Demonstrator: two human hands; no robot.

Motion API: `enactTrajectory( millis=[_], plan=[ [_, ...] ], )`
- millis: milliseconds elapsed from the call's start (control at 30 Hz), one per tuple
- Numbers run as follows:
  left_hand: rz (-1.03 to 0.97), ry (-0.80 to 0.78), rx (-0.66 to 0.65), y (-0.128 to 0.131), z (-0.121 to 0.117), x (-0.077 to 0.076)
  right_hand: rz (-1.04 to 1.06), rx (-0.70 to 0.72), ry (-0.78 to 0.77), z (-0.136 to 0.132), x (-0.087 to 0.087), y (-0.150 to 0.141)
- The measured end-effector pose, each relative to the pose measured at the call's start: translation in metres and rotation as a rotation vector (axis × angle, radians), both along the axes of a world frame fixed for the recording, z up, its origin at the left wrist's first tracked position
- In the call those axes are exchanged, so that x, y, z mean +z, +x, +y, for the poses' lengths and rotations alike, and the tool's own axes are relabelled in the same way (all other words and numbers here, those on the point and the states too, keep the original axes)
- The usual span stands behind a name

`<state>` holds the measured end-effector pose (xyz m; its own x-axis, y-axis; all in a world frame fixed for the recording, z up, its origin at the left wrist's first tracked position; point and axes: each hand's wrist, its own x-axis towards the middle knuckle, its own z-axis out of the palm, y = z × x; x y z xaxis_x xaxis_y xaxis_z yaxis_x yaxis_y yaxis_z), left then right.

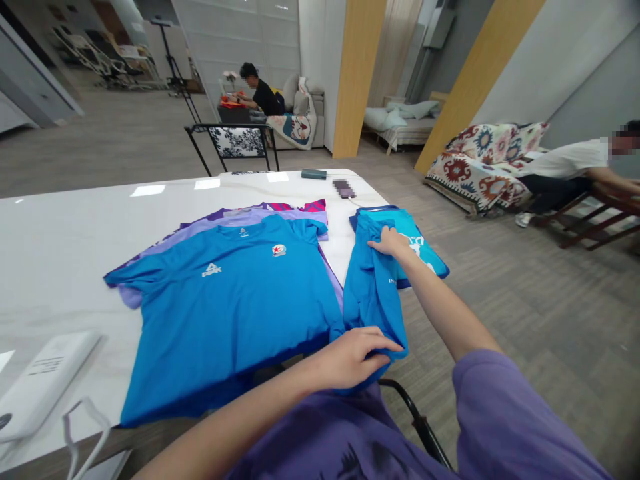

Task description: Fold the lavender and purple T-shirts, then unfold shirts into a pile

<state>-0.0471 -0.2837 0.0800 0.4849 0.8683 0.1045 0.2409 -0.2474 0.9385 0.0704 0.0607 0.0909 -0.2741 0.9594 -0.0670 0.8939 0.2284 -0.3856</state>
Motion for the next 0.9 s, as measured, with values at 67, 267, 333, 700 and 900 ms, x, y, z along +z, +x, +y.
enactTrajectory(
  millis=[67, 267, 333, 700, 900],
  plan=[
    [0.008, -0.03, -0.016, -0.002, -0.001, -0.006, 0.048, 0.054, -0.028, 0.006, 0.007, -0.004],
    [0.015, -0.152, 0.296, -0.049, 0.002, 0.003, 0.435, 0.185, -0.129, 0.005, 0.053, 0.027],
    [-0.071, -0.184, 0.464, -0.066, 0.018, 0.011, 0.768, 0.22, -0.185, -0.012, 0.078, 0.034],
    [-0.783, -0.281, 0.5, -0.09, 0.042, 0.099, 1.137, 0.477, -0.214, -0.14, 0.182, 0.001],
    [-0.347, -0.32, 0.43, -0.1, 0.013, 0.102, 1.115, 0.521, -0.166, -0.17, 0.185, -0.021]
  ],
)
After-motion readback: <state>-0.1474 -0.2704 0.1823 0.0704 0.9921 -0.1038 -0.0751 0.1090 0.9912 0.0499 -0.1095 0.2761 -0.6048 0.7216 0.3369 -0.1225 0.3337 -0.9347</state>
